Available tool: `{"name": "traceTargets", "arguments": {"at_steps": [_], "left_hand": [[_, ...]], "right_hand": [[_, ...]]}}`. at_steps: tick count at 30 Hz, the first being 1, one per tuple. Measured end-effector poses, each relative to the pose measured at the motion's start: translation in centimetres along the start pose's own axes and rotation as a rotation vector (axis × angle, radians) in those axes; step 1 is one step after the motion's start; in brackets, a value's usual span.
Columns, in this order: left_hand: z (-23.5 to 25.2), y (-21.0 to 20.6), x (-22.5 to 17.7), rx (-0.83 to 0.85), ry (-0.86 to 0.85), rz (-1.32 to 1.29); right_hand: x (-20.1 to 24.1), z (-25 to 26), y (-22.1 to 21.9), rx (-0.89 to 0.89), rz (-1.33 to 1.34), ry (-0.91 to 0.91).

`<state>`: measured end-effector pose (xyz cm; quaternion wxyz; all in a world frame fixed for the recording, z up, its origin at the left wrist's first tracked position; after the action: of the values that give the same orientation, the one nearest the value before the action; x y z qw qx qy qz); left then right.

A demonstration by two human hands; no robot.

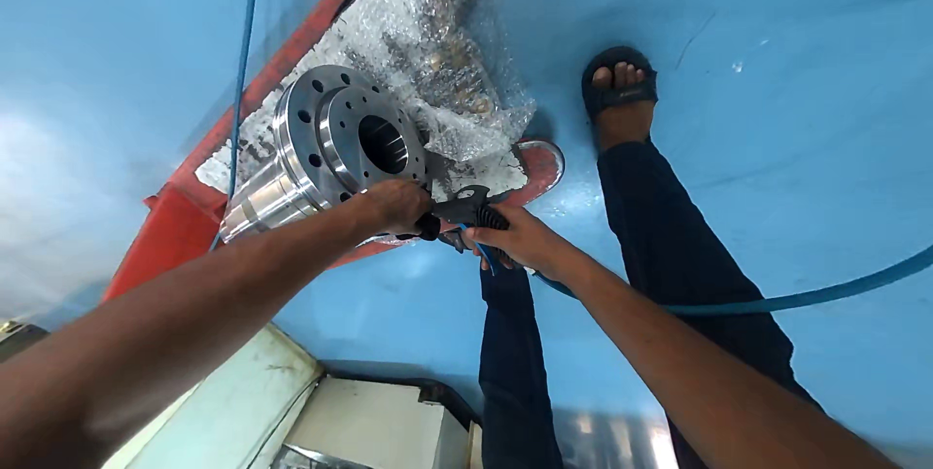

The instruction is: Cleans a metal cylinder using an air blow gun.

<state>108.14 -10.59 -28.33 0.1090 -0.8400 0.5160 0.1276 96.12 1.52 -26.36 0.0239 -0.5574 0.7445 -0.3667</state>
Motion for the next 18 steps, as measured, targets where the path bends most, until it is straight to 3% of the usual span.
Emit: {"name": "traceTargets", "arguments": {"at_steps": [4,18], "left_hand": [[-0.27,0.27,0.19,0.019,0.017,0.003],[-0.12,0.07,0.33,0.022,0.022,0.004]], "right_hand": [[0.22,-0.05,0.08,-0.064,-0.075,-0.06],[0.22,0.72,0.34,-0.021,-0.043,-0.077]]}}
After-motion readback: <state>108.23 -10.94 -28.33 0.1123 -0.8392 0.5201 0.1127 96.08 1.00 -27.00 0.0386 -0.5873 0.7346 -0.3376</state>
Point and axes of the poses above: each hand's wrist, its own z-axis towards the middle knuckle, its own y-axis out of the back of the hand, x = y × z, the point moved 7 cm from there along z, towards the middle knuckle, and after that the axes turned 6 degrees about y, right-handed, at the moved point
